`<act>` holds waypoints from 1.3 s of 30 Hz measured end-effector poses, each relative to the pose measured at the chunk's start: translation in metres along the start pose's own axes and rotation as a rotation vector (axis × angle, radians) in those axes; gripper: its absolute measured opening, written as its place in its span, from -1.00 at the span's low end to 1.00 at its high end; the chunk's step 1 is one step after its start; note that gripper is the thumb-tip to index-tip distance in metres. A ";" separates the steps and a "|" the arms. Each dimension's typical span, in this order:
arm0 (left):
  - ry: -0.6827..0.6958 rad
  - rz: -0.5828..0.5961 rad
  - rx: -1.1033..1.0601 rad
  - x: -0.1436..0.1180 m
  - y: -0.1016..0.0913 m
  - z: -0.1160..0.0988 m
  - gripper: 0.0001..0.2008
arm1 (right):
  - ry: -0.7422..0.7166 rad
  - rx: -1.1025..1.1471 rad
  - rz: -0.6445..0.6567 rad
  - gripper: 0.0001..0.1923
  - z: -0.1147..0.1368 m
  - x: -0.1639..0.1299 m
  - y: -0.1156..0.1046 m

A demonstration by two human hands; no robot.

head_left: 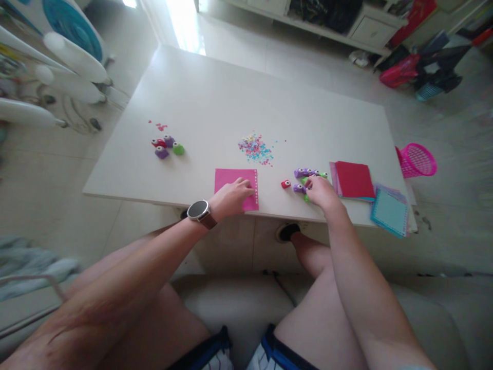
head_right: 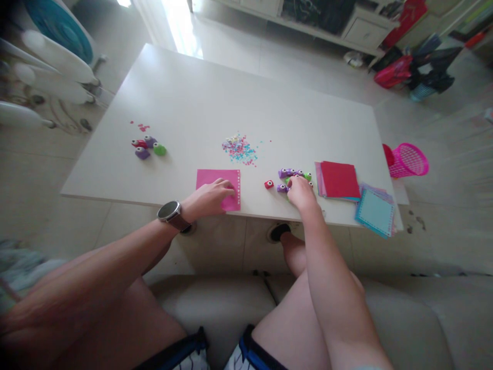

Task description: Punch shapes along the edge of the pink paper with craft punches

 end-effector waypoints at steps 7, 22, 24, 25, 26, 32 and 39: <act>0.029 -0.026 -0.029 0.001 0.004 0.001 -0.77 | 0.006 -0.009 -0.062 -0.73 0.005 -0.006 -0.011; 0.056 0.001 0.027 0.002 -0.001 -0.006 -0.86 | -0.482 0.228 0.037 -0.88 0.075 -0.019 0.004; 0.054 0.002 0.026 0.002 0.000 -0.006 -0.85 | -0.497 0.242 0.052 -0.89 0.082 -0.021 0.006; 0.055 -0.001 0.025 0.002 0.000 -0.006 -0.84 | -0.503 0.257 0.056 -0.90 0.084 -0.022 0.007; 0.058 -0.004 0.023 0.002 0.000 -0.006 -0.83 | -0.507 0.278 0.060 -0.91 0.086 -0.022 0.008; 0.059 -0.010 0.017 0.002 0.000 -0.005 -0.83 | -0.512 0.306 0.057 -0.77 0.086 -0.023 0.013; 0.057 -0.011 0.014 0.002 -0.001 -0.006 -0.85 | -0.522 0.315 0.111 -0.90 0.088 -0.022 0.016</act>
Point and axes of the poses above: each hand's wrist, its own x-axis towards the middle knuckle, its own y-axis out of the palm, z = x × y, the point moved 1 cm from there along x, towards the middle knuckle, and after that the axes turned 9 degrees about -y, right-handed, at the moved point
